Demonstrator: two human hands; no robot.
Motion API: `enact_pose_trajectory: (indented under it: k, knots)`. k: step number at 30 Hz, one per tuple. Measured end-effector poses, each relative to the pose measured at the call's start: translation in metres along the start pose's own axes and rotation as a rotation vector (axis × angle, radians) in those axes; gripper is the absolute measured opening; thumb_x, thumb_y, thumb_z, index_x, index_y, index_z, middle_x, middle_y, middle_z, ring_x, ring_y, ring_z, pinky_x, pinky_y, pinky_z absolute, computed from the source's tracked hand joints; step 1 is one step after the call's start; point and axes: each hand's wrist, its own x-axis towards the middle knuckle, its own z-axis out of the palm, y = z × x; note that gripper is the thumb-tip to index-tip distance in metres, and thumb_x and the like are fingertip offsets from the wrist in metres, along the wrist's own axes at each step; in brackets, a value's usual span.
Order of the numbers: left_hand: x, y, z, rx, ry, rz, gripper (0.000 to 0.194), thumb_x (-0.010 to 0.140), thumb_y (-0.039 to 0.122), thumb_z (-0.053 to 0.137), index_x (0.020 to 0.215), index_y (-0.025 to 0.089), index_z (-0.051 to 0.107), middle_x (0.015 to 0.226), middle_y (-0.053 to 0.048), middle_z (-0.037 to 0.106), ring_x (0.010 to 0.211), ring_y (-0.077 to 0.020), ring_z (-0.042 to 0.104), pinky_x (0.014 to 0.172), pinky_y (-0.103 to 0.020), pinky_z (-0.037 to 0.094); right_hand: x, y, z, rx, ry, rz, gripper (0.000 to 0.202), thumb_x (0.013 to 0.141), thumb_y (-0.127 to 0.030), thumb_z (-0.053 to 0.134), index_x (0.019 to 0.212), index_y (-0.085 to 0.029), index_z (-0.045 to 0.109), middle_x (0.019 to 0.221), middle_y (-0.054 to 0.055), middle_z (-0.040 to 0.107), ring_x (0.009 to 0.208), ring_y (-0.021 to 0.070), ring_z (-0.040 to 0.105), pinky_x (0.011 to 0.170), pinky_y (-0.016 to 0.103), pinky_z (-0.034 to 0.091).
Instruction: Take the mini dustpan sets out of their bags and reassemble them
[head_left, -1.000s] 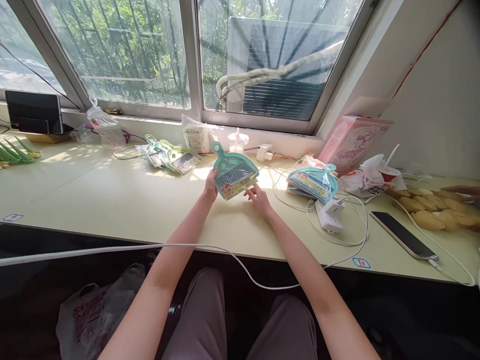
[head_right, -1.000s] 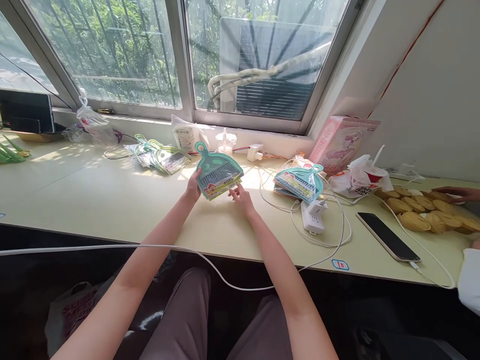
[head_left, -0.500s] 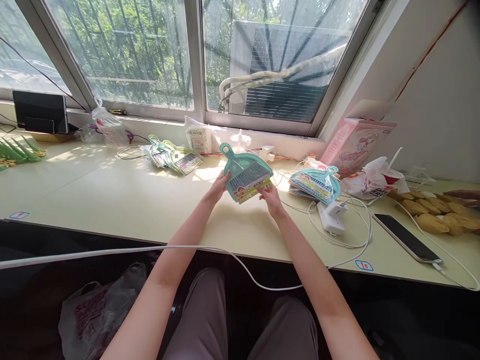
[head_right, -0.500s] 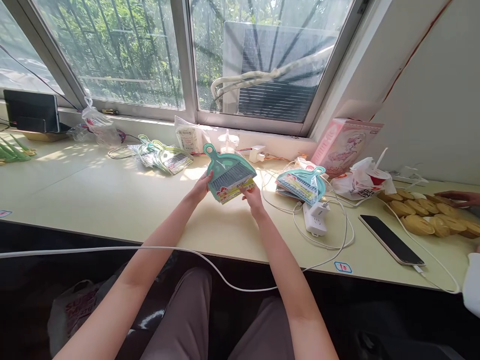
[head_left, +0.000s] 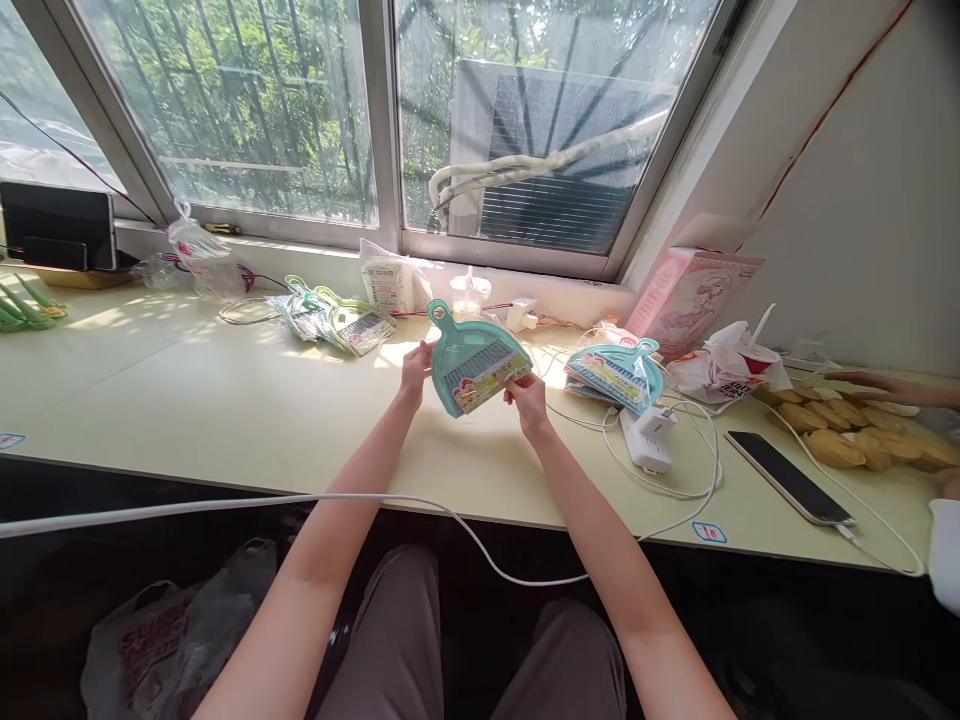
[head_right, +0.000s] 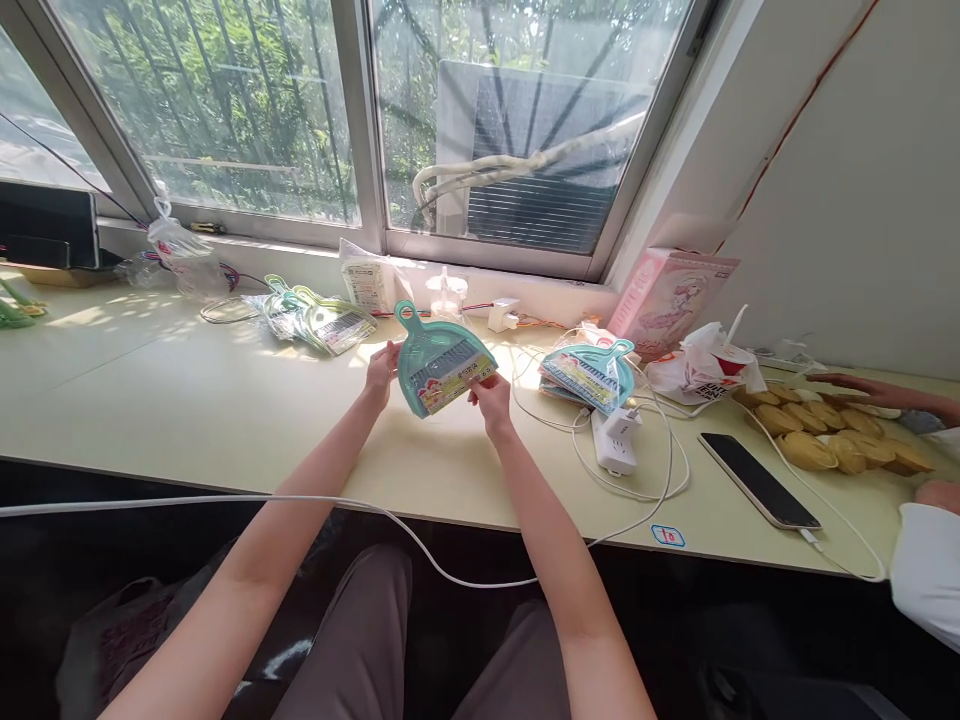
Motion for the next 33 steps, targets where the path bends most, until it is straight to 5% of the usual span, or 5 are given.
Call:
enact_pose_trajectory:
  k: [11,19,26,30,33]
  knots:
    - [-0.003,0.004,-0.012,0.099,-0.245,0.048,0.063,0.065,0.064,0.078,0.101,0.013,0.072,0.104,-0.016,0.074,0.090,-0.0278,0.072,0.083,-0.040,0.055,0.013,0.000,-0.022,0.014,0.010,0.029,0.032,0.052,-0.034,0.081,0.069,-0.017,0.060,0.061,-0.003,0.058,0.045,0.0059,0.041,0.046,0.026,0.034]
    - [-0.002,0.019,-0.023,0.149,-0.019,0.250,0.068,0.079,0.069,0.063,0.129,0.023,0.061,0.129,-0.014,0.065,0.129,-0.0269,0.056,0.103,-0.042,0.046,0.012,-0.007,-0.025,-0.028,-0.093,0.041,0.038,0.049,-0.039,0.085,0.072,-0.017,0.064,0.065,0.000,0.062,0.046,0.0057,0.040,0.046,0.026,0.033]
    - [-0.010,0.016,-0.014,0.488,-0.309,0.026,0.051,0.064,0.062,0.076,0.085,0.016,0.076,0.085,-0.012,0.075,0.082,-0.0251,0.068,0.066,-0.032,0.050,0.016,-0.002,-0.035,-0.116,-0.148,0.110,0.042,0.046,-0.039,0.088,0.076,-0.015,0.069,0.070,0.001,0.065,0.049,0.0046,0.036,0.046,0.024,0.027]
    - [-0.007,0.016,-0.017,0.318,-0.166,0.044,0.034,0.070,0.046,0.072,0.084,0.015,0.071,0.084,-0.011,0.074,0.078,-0.0211,0.069,0.066,-0.028,0.049,0.023,-0.001,-0.045,-0.051,-0.080,0.089,0.042,0.045,-0.035,0.089,0.076,-0.015,0.069,0.072,0.001,0.066,0.049,0.0034,0.032,0.045,0.023,0.025]
    - [0.003,0.021,-0.035,0.134,0.181,0.013,0.018,0.082,0.033,0.054,0.086,0.015,0.059,0.089,-0.010,0.073,0.069,-0.0155,0.069,0.068,-0.027,0.052,0.029,-0.002,-0.054,0.051,0.053,0.061,0.036,0.046,-0.030,0.087,0.071,-0.016,0.065,0.072,0.000,0.066,0.048,0.0024,0.033,0.042,0.021,0.027]
